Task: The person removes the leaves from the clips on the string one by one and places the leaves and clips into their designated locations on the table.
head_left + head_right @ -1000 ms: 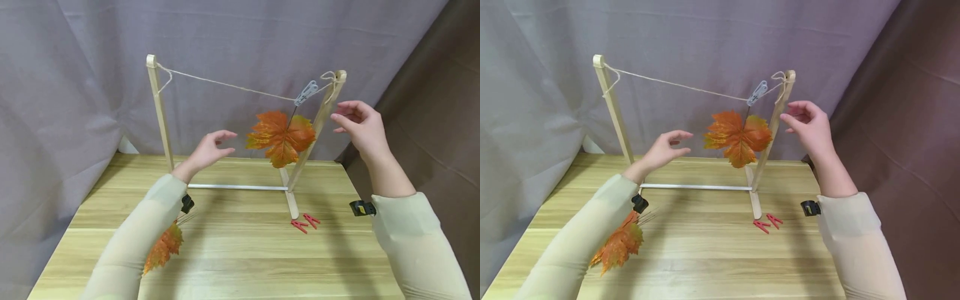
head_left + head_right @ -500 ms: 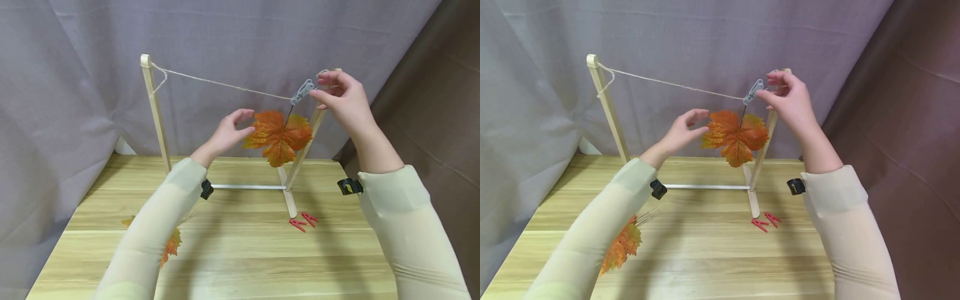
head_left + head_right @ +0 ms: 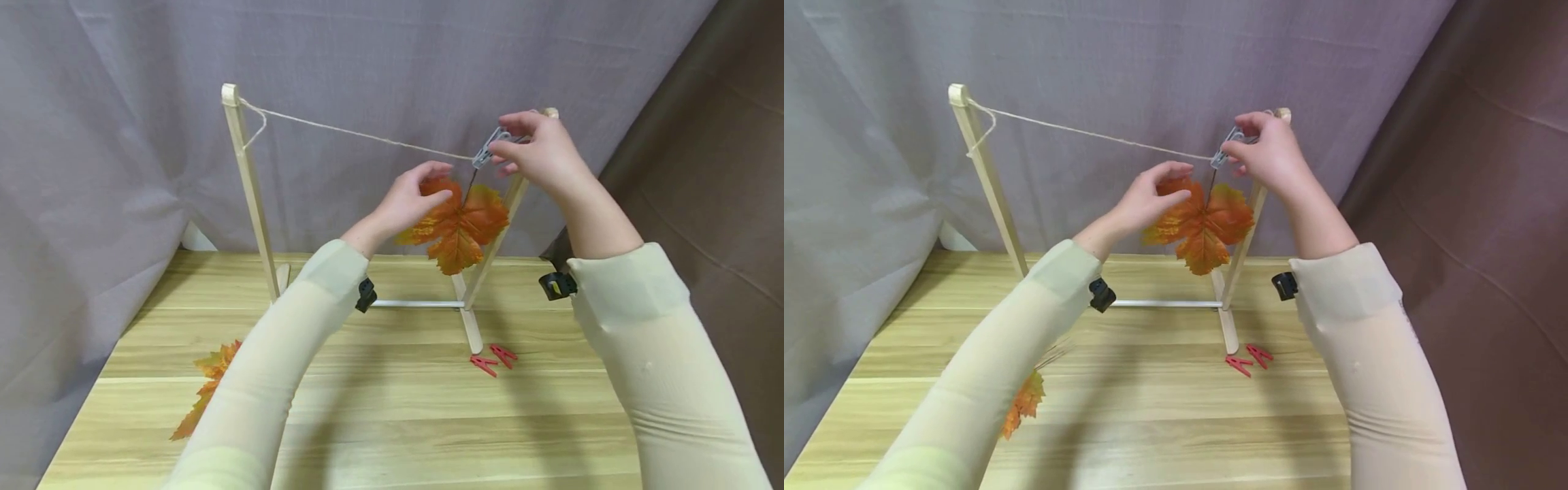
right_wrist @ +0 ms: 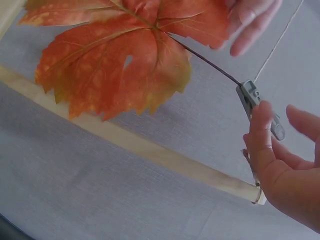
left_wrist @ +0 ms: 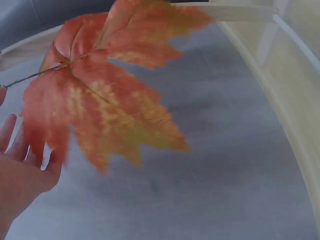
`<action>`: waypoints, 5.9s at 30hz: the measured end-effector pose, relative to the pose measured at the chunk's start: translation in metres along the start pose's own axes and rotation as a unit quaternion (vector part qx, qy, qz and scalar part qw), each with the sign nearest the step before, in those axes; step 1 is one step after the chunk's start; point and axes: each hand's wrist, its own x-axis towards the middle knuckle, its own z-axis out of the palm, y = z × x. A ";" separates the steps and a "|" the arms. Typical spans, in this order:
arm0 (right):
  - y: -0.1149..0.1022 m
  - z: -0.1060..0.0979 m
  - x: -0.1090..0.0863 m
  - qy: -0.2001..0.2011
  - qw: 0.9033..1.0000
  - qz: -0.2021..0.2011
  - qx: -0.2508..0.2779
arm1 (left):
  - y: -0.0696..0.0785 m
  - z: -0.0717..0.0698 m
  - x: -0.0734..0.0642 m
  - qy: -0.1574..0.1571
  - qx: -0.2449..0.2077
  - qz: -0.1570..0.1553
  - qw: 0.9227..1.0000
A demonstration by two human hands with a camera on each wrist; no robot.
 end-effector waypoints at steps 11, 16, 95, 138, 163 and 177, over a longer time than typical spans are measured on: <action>0.000 -0.006 -0.006 0.025 0.994 0.022 0.106 | 0.024 0.032 0.010 0.017 -0.028 -0.001 0.999; -0.002 -0.006 -0.010 0.019 0.991 0.017 0.133 | 0.029 0.039 0.010 0.064 -0.025 -0.017 0.998; 0.032 -0.038 -0.029 0.155 0.926 -0.096 0.331 | -0.015 0.015 -0.026 -0.034 -0.015 -0.008 0.999; 0.075 -0.033 -0.035 0.077 0.990 -0.035 0.111 | -0.038 0.007 -0.047 -0.035 0.138 -0.069 0.987; 0.205 -0.001 -0.060 0.019 0.985 0.036 0.168 | -0.090 -0.036 -0.123 -0.030 0.154 -0.060 0.986; 0.269 0.031 -0.083 -0.028 0.978 0.112 0.171 | -0.109 -0.065 -0.156 -0.081 0.157 -0.055 0.983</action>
